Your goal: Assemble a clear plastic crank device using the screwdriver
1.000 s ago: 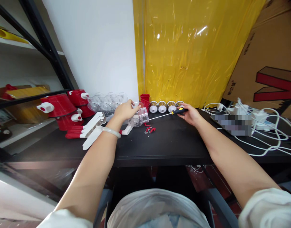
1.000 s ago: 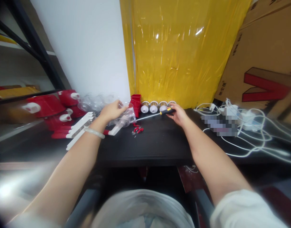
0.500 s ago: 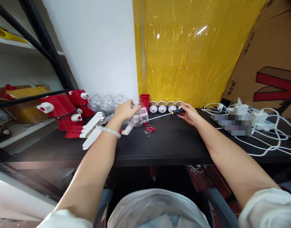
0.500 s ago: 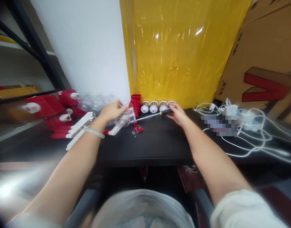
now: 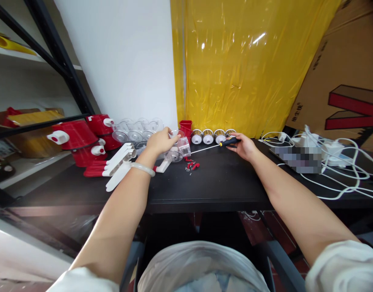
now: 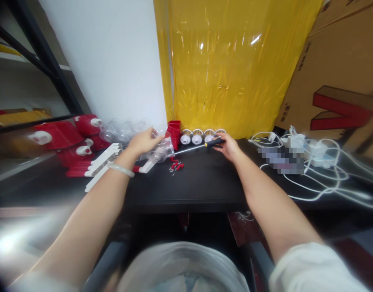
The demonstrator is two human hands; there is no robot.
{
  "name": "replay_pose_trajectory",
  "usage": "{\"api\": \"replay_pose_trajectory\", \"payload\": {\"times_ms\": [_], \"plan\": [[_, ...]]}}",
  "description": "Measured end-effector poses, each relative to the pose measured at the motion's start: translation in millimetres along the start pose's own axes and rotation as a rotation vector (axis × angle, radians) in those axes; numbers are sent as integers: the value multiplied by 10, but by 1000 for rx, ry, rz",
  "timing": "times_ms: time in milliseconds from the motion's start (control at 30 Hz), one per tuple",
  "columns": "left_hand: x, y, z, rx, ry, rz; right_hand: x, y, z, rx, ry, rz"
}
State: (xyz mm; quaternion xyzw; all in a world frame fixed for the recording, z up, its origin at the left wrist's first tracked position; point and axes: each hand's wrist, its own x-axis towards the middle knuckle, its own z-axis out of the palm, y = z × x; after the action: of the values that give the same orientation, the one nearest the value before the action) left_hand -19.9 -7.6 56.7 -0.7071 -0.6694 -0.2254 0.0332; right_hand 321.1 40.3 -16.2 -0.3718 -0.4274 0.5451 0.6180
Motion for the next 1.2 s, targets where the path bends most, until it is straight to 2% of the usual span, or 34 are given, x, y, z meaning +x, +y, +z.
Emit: {"api": "replay_pose_trajectory", "payload": {"times_ms": [500,800,1000,1200], "plan": [[5,-7,9,13,11,4,-15,4,39,-119,21,-6],[-1,8,1,17,9,10,46,57,19,-267,123,-61],[-13,16,-6,19,9,5,17,15,42,-121,96,-9],[5,-8,11,9,13,7,-5,9,33,-127,68,-22]]}}
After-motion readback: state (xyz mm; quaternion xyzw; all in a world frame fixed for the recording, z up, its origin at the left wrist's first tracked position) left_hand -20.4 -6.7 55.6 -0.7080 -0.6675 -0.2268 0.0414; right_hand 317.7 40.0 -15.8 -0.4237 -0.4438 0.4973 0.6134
